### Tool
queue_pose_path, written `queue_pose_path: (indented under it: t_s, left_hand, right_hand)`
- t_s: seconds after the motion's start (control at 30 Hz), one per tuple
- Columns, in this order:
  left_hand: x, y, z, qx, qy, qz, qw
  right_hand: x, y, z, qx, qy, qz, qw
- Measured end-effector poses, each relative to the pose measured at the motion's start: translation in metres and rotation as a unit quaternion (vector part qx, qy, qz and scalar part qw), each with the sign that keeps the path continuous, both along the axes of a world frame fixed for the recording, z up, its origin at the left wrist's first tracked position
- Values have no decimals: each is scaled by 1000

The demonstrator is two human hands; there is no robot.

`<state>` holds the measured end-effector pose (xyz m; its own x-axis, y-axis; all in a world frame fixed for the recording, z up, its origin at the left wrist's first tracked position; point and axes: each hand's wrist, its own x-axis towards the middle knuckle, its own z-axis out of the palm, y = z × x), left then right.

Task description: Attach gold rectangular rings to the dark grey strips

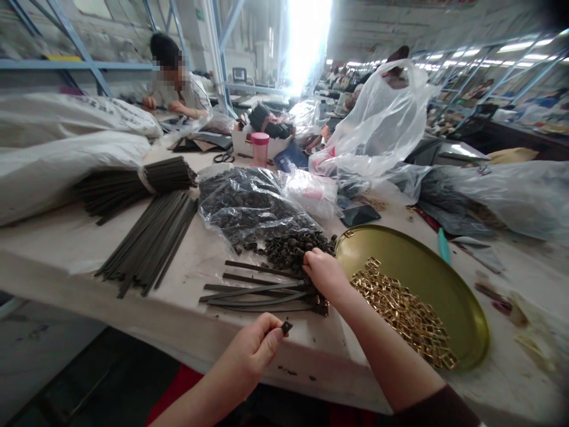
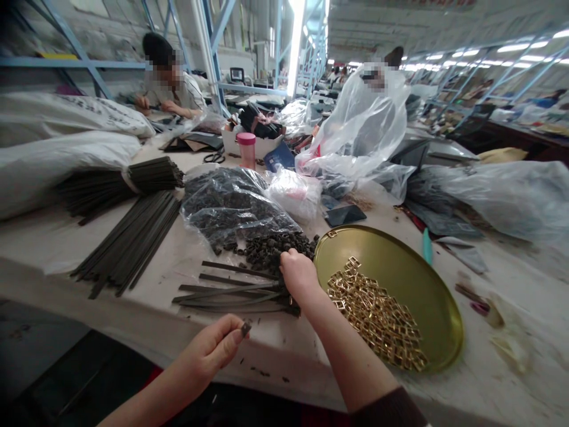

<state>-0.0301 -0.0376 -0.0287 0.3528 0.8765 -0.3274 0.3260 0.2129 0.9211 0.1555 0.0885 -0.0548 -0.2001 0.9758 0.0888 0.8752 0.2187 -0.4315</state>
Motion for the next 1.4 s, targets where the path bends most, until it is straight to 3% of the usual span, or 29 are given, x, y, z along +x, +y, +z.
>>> queue_pose_path:
  t_s: [0.13,0.2,0.27,0.33,0.4,0.47,0.7,0.77,0.87,0.93,1.13,1.27,1.4]
  left_hand:
    - [0,0,5,8,-3,11,1000]
    - [0,2,12,31,6,17,999]
    - [2,3,19,61,17,20,998]
    - [4,4,26,90,29,19,995]
    - [7,3,29,115,40,14,992]
    - [8,1,30,137,54,7,989]
    - [6,-12,23,161,138,5,977]
    - [7,-14,22,163,163,5,973]
    - [8,-15,23,159,204,6,966]
    - [9,-15,24,154,213,-5,965]
    - [11,-14,24,139,163,-14,977]
    - [11,-16,23,139,67,3,988]
    - [9,-16,25,132,34,14,991]
  right_hand:
    - [4,-17,13,7,44,3,999]
    - [3,-36,20,-26,138,10,990]
    - [-1,-58,26,-99,305,22,947]
    - [-6,-79,30,-170,456,29,873]
    - [-11,-96,33,-218,523,27,824]
    - [-14,-107,35,-251,537,20,805]
    - [-17,-120,33,-260,518,-9,815]
    - [-19,-124,33,-206,480,-16,853]
    - [-20,-131,33,-65,378,1,924]
    - [-20,-135,32,-15,342,18,939]
    - [-22,-136,24,-104,422,-2,901]
    - [-28,-132,18,-86,441,3,893]
    - [-32,-134,16,-67,442,-1,894]
